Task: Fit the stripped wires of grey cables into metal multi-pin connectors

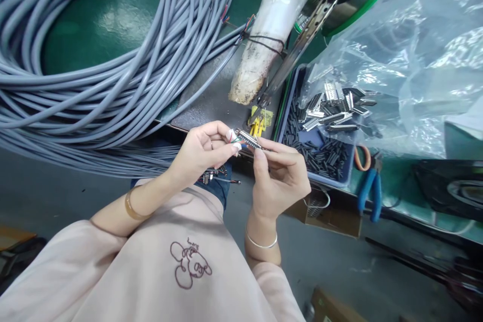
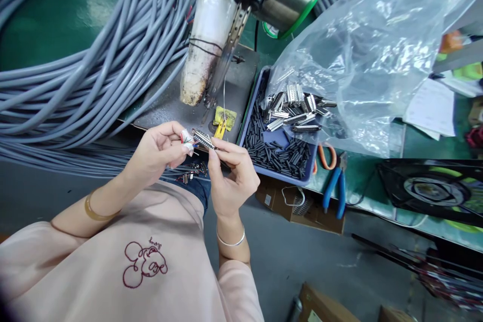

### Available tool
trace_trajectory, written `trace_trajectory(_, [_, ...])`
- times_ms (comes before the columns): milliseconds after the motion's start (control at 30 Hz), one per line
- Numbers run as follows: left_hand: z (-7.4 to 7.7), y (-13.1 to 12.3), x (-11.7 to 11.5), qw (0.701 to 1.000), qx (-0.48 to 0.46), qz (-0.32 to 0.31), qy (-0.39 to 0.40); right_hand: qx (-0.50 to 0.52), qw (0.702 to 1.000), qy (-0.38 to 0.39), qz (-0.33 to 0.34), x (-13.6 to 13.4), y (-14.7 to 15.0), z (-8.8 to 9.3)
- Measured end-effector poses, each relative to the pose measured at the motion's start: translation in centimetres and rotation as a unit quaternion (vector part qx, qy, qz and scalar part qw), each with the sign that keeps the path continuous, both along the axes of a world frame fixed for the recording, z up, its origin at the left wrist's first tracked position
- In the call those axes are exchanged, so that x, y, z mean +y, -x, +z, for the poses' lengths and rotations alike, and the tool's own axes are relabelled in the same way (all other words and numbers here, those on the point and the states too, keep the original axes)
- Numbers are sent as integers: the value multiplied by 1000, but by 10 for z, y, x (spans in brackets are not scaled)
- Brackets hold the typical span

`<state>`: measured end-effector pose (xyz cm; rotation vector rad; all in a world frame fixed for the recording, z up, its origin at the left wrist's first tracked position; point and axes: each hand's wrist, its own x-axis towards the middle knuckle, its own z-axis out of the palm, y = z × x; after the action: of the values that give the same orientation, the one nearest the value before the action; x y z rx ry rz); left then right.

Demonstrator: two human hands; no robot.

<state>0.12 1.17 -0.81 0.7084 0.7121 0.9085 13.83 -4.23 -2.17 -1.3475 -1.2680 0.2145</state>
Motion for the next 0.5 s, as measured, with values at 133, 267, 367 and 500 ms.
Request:
trace_trajectory(133, [-1, -4, -4, 999, 32, 28, -29, -36, 999, -3, -5, 0, 0, -3])
trace_trajectory(267, [-2, -10, -6, 993, 48, 91, -58, -58, 998, -15, 18, 1, -1, -6])
trace_trajectory(367, [-2, -15, -5, 985, 58, 135, -86, -73, 997, -13, 35, 3, -2, -7])
trace_trajectory(500, [-2, -20, -1, 974, 70, 176, -120, -96, 995, -23, 33, 6, -3, -6])
